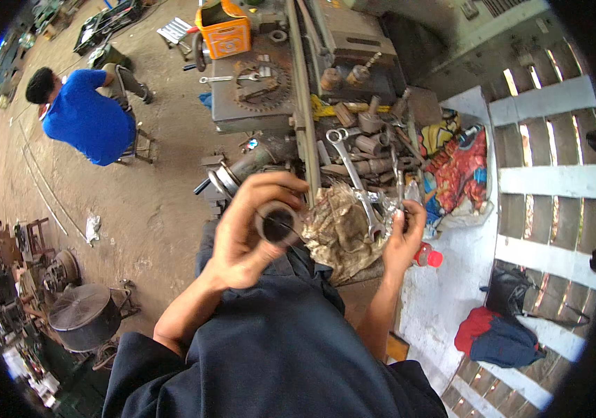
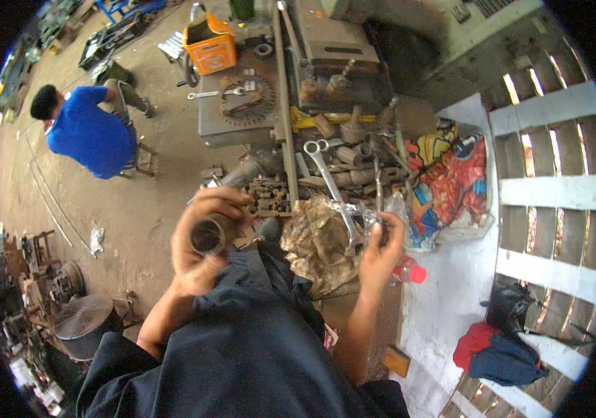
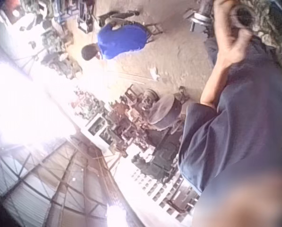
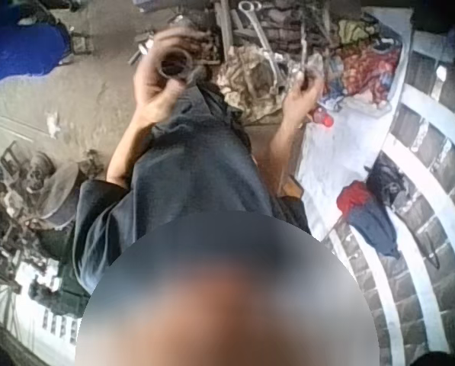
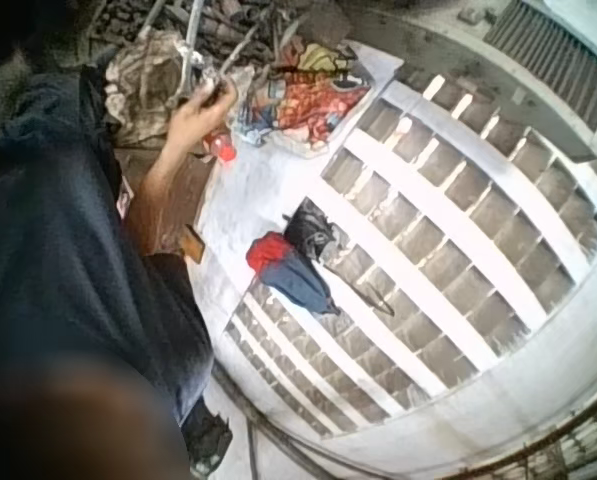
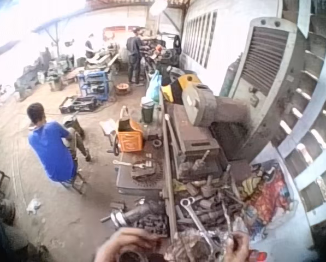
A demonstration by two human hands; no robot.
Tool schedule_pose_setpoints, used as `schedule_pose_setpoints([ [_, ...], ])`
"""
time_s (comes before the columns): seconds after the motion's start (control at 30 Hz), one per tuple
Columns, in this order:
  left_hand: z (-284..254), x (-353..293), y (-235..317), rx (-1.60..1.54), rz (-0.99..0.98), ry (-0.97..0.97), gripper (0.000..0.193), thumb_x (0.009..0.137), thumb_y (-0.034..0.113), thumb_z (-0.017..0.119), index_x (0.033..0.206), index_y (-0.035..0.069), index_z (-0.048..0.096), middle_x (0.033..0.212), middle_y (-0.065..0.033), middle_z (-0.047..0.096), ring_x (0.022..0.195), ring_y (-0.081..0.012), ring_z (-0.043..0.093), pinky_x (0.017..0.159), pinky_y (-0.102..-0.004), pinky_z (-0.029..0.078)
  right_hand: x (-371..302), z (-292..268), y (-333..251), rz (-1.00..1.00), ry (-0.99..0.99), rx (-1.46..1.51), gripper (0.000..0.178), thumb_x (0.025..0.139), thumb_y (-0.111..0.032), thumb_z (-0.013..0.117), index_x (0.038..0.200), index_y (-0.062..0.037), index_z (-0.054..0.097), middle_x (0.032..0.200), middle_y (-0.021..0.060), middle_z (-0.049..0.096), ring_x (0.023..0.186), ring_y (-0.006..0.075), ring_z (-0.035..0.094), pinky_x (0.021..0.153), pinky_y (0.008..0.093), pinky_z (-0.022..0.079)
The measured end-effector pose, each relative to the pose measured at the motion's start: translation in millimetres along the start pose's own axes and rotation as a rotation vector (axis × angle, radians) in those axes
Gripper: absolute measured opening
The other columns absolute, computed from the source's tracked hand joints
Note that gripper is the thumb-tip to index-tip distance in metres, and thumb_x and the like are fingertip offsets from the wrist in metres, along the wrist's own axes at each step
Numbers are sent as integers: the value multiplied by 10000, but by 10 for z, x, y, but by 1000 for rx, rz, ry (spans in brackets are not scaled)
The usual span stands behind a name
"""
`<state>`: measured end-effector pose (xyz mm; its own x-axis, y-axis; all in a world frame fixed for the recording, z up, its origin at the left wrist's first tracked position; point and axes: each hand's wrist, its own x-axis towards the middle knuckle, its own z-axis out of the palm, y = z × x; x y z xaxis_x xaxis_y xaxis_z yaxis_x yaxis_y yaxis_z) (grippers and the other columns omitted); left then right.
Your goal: The person cleans a cylindrical metal part with a rag and a metal rod, then moves to a drill press and uses a wrench to tighten the chuck. The person handles the part and tools directly without visible power tools.
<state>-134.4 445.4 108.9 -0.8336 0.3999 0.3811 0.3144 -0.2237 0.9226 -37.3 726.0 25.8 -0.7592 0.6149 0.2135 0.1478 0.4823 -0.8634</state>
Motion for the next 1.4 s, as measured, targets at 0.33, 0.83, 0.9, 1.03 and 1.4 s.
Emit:
schedule_pose_setpoints([
  [0.33,-262,-200,-101,-409,-171,240,517,935,426,665,1133,-14,480,1073,-135,487,742,-113,442,669,-280,368,-56,142,288,128,-171,-308,316,891,59,582,1197,-1,534,1090,174,581,1023,328,583,912,427,448],
  [0.83,-538,-463,-196,113,-257,221,264,770,37,751,673,56,506,589,-25,527,525,-107,473,496,-272,365,116,339,-238,-8,-216,-268,241,862,-27,685,1097,-25,633,1062,85,659,877,195,641,740,326,501],
  [0.9,-545,-456,-189,142,-240,208,231,745,-24,699,660,48,496,582,-32,527,517,-109,471,502,-270,371,203,379,-282,-19,-228,-240,237,860,-29,690,1090,-29,632,1031,103,655,840,216,644,714,341,495],
  [1.03,-554,-454,-175,209,-270,261,214,700,-83,663,664,28,484,601,-38,527,537,-110,473,523,-264,386,343,405,-326,-46,-240,-198,219,854,-27,696,1063,-11,633,974,125,648,812,241,646,694,352,497],
  [1.4,-478,-403,-242,226,-308,296,246,670,-111,649,666,43,457,617,-20,499,563,-88,439,539,-250,375,774,1,-179,-54,48,-177,181,843,-67,714,1015,-79,659,888,30,661,747,189,646,1173,534,180],
])
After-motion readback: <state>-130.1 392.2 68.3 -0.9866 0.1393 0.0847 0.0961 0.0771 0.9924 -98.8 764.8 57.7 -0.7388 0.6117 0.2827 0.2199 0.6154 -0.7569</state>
